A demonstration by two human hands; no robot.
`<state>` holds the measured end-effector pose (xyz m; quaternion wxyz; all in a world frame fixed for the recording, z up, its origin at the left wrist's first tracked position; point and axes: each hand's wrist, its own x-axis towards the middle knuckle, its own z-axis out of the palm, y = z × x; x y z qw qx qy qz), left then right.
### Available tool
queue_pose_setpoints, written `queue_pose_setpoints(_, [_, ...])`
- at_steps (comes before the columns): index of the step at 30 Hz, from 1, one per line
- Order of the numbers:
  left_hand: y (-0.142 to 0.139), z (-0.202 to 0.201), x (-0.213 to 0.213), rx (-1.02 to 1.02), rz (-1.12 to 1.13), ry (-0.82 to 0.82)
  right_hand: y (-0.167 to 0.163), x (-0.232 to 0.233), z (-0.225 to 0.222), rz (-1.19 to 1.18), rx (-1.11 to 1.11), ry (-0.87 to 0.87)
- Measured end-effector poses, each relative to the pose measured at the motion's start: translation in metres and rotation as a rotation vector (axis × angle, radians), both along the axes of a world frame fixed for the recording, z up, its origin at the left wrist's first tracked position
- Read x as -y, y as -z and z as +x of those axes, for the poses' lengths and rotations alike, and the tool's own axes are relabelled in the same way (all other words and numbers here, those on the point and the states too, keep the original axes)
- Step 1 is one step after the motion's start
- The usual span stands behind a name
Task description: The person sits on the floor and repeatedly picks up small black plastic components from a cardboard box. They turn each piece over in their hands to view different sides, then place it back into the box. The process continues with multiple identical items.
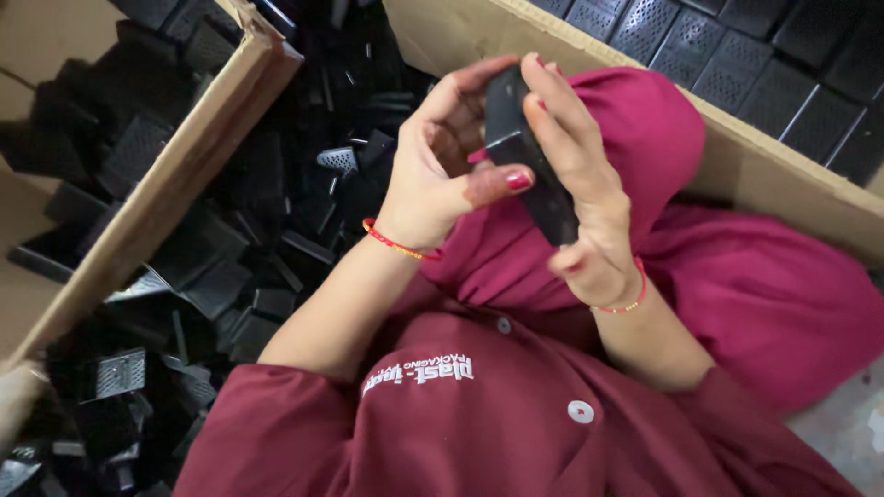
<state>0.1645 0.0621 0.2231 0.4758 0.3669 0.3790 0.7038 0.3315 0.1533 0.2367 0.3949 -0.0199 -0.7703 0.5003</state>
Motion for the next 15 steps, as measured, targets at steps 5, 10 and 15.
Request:
queue_pose_setpoints(5, [-0.002,-0.002,-0.001,0.349,-0.044,-0.082,0.014,0.006,-0.007,0.158,-0.030,0.253])
queue_pose_setpoints(10, [0.003,-0.011,0.007,-0.360,0.118,-0.397,0.038,0.010,0.000,-0.025,0.009,0.278])
queue_pose_setpoints(15, [0.011,-0.029,0.016,-0.815,0.072,-0.482,0.048,0.003,0.013,-0.288,0.354,0.262])
